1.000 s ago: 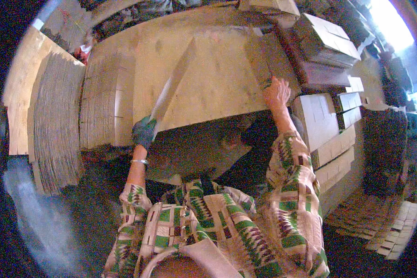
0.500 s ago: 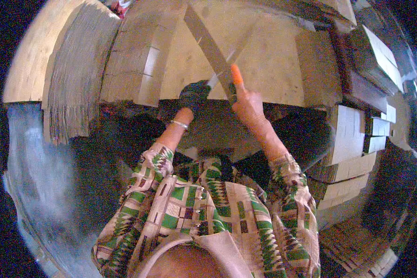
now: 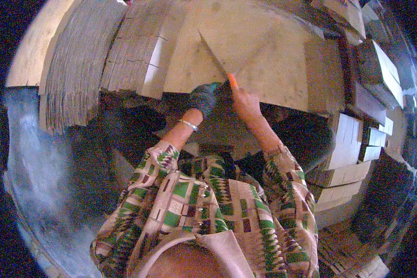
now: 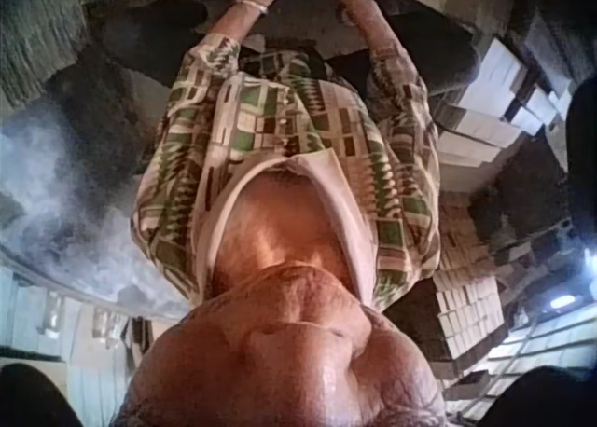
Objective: The person sits on the floor and uses a knife to cut large sheets of cardboard into smaller rectangular pieces. They repeatedly pick up sheets, cut them, and stack the resulting pieces on the table.
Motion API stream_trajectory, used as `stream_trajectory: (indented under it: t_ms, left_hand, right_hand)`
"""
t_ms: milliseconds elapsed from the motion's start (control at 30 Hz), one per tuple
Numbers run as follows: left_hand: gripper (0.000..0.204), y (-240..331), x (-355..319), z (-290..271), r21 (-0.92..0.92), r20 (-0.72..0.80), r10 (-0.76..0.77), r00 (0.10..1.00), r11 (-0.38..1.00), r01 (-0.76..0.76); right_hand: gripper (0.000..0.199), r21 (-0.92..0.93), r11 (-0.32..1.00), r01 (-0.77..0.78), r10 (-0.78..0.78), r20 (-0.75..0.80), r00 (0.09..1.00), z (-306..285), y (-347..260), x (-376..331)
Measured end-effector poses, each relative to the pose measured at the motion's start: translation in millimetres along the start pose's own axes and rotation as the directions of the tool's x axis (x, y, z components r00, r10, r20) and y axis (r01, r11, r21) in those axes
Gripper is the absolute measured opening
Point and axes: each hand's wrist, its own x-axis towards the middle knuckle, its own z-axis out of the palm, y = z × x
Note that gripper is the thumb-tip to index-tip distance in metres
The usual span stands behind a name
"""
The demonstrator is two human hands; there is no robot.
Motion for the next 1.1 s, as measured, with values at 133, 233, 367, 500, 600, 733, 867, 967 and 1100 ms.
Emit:
stream_trajectory:
  t_ms: [133,233,367,500,600,733,867,967,1100]
  left_hand:
    - [0.067,-5,-4,-23,0.071,-0.171,0.030,0.985,0.997,-0.018]
    - [0.096,-45,0,-70,0.398,-0.518,0.129,0.846,0.912,0.104]
    - [0.095,-125,-16,-135,0.574,-0.519,-0.172,0.837,0.656,0.490]
    - [0.069,-149,-23,-146,0.590,-0.523,-0.085,0.848,0.682,0.432]
    - [0.048,-137,-12,-144,0.357,-0.578,-0.122,0.807,0.851,0.384]
    - [0.033,-90,-3,-143,-0.009,-0.482,-0.320,0.816,0.933,0.361]
    - [0.030,-88,12,-99,0.161,-0.442,-0.133,0.887,0.961,0.225]
    - [0.033,-78,24,-63,0.249,-0.377,0.028,0.926,0.966,0.072]
    - [0.038,-42,19,-56,0.001,-0.209,-0.187,0.960,0.982,0.191]
  right_hand:
    - [0.090,-0.025,1.000,0.000,0.004,0.157,0.988,-25,6,-1]
    - [0.090,0.035,0.997,-0.064,0.066,-0.054,0.996,-40,11,8]
    - [0.086,0.060,0.998,0.027,-0.014,-0.205,0.979,-38,-4,46]
    - [0.089,-0.094,0.983,-0.159,0.177,0.227,0.958,-24,-17,84]
    - [0.094,-0.016,0.998,-0.060,0.061,0.065,0.996,-5,10,79]
    - [0.099,0.113,0.991,-0.068,0.073,-0.039,0.997,-31,-4,63]
    - [0.100,0.242,0.964,0.107,-0.072,-0.147,0.986,-55,-43,52]
    - [0.098,0.196,0.974,0.114,-0.095,-0.105,0.990,-49,-44,45]
    - [0.093,0.060,0.997,0.055,-0.059,0.050,0.997,-26,-34,35]
